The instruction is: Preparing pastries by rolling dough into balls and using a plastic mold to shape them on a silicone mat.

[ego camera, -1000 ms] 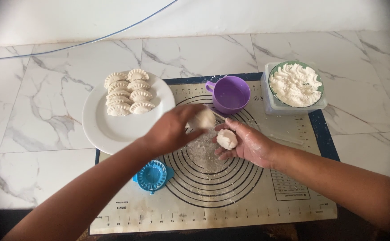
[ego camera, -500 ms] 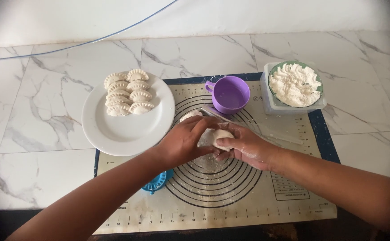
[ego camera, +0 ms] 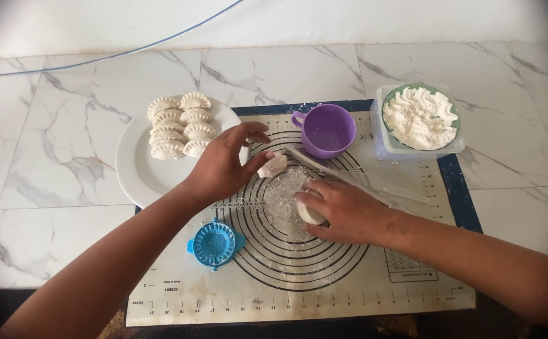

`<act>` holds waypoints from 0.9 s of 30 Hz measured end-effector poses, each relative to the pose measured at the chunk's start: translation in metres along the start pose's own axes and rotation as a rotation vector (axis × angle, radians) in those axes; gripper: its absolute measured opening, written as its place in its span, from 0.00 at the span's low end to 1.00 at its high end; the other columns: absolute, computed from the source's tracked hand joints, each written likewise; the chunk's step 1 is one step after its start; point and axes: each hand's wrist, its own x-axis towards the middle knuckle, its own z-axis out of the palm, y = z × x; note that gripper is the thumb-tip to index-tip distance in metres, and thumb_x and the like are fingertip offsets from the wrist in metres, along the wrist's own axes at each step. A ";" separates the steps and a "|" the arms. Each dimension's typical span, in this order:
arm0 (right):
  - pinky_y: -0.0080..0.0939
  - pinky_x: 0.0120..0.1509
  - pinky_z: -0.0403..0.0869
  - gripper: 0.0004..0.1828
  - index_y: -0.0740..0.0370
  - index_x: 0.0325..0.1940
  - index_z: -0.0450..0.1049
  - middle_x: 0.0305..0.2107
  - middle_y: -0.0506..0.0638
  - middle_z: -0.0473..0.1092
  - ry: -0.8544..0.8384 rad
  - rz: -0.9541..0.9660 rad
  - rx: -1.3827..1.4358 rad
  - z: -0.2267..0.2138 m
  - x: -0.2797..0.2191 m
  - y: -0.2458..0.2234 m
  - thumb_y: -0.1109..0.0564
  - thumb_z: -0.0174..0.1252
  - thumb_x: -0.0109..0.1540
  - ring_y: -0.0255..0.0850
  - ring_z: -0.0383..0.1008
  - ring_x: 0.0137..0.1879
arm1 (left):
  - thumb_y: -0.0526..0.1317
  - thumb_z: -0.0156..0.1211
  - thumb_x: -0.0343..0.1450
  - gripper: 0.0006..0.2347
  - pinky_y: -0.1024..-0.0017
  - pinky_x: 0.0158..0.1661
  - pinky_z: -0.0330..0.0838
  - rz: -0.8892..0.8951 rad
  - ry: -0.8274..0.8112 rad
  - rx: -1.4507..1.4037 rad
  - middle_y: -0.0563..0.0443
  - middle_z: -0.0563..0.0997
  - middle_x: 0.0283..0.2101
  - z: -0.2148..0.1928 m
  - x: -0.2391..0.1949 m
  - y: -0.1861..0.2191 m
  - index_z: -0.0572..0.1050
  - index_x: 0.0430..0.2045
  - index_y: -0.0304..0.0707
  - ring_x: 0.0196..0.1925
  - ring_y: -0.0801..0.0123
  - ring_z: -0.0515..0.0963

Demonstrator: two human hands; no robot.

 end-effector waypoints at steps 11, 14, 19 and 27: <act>0.43 0.17 0.72 0.14 0.52 0.39 0.73 0.28 0.51 0.65 0.568 -0.209 -0.430 0.069 0.032 0.011 0.42 0.54 0.61 0.46 0.72 0.19 | 0.36 0.62 0.73 0.12 0.57 0.49 0.78 0.033 -0.047 0.017 0.46 0.85 0.41 0.003 0.000 -0.010 0.73 0.49 0.34 0.48 0.53 0.84; 0.43 0.17 0.73 0.13 0.52 0.38 0.73 0.28 0.52 0.66 0.516 -0.198 -0.370 0.077 0.033 0.018 0.43 0.54 0.60 0.46 0.73 0.19 | 0.36 0.61 0.73 0.12 0.55 0.48 0.78 0.038 -0.040 -0.009 0.46 0.85 0.41 0.004 0.002 -0.015 0.73 0.49 0.34 0.48 0.51 0.84; 0.45 0.18 0.74 0.12 0.54 0.36 0.72 0.27 0.52 0.66 0.421 -0.198 -0.283 0.068 0.037 0.021 0.45 0.53 0.60 0.48 0.74 0.19 | 0.38 0.61 0.74 0.11 0.53 0.46 0.78 0.042 -0.012 0.001 0.44 0.84 0.40 -0.003 0.003 -0.015 0.72 0.48 0.33 0.46 0.50 0.83; 0.43 0.23 0.76 0.18 0.61 0.42 0.72 0.28 0.57 0.70 0.319 -0.100 0.037 0.005 0.043 -0.008 0.44 0.48 0.65 0.52 0.79 0.26 | 0.35 0.61 0.74 0.10 0.57 0.47 0.79 0.056 -0.005 -0.020 0.45 0.85 0.40 -0.016 -0.001 -0.011 0.72 0.47 0.33 0.47 0.52 0.84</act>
